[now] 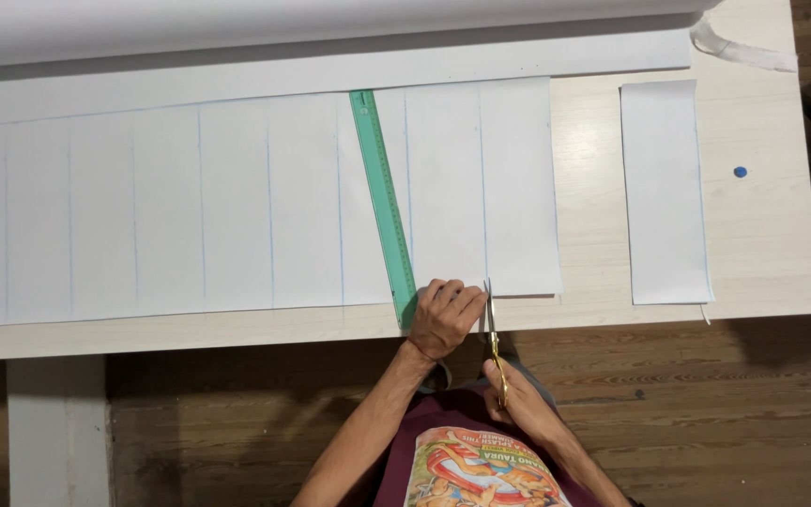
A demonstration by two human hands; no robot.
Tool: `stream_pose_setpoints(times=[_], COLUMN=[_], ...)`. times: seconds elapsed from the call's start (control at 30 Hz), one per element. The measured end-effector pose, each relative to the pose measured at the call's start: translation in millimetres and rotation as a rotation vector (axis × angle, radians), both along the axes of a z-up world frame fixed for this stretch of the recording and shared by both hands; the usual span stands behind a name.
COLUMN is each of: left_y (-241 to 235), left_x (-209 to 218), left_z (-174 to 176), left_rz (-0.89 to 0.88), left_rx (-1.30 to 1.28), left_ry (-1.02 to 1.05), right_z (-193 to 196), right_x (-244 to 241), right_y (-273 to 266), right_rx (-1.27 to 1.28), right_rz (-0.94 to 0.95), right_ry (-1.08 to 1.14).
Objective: Cutting strips of paper from a roll using scissors along pre-drawn lines
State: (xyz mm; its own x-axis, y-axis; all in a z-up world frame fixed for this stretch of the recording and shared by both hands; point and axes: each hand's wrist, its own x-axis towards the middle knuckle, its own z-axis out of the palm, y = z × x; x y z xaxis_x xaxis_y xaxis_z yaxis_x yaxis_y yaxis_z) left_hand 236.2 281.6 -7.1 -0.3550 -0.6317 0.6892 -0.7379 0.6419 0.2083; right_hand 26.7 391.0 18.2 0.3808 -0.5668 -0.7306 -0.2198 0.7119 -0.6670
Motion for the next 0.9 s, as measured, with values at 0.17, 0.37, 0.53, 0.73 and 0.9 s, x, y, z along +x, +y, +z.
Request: stream_pose_setpoints(times=[0.17,0.37,0.53,0.73,0.9], left_y=[2,2,0,1,0], left_x=[-1,0,0,0,0], left_z=[-3,-8,-5,-10,-11], left_rz=[0.004,0.003,-0.006,-0.014,-0.018], left_rx=[0.005,0.019,0.024,0.028,0.027], left_ry=[0.004,-0.014,-0.014,-0.036,-0.024], right_z=[5,-1,-3,-4,0], right_x=[0,-3,-3,-3,-4], right_y=[-1,-1,1,1,0], right_rx=[0.031,0.035,0.03,0.012,0.022], right_rz=[-0.009,-0.007,-0.02,-0.048,-0.041], right_ry=[0.001,0.012,-0.006,-0.035,-0.009])
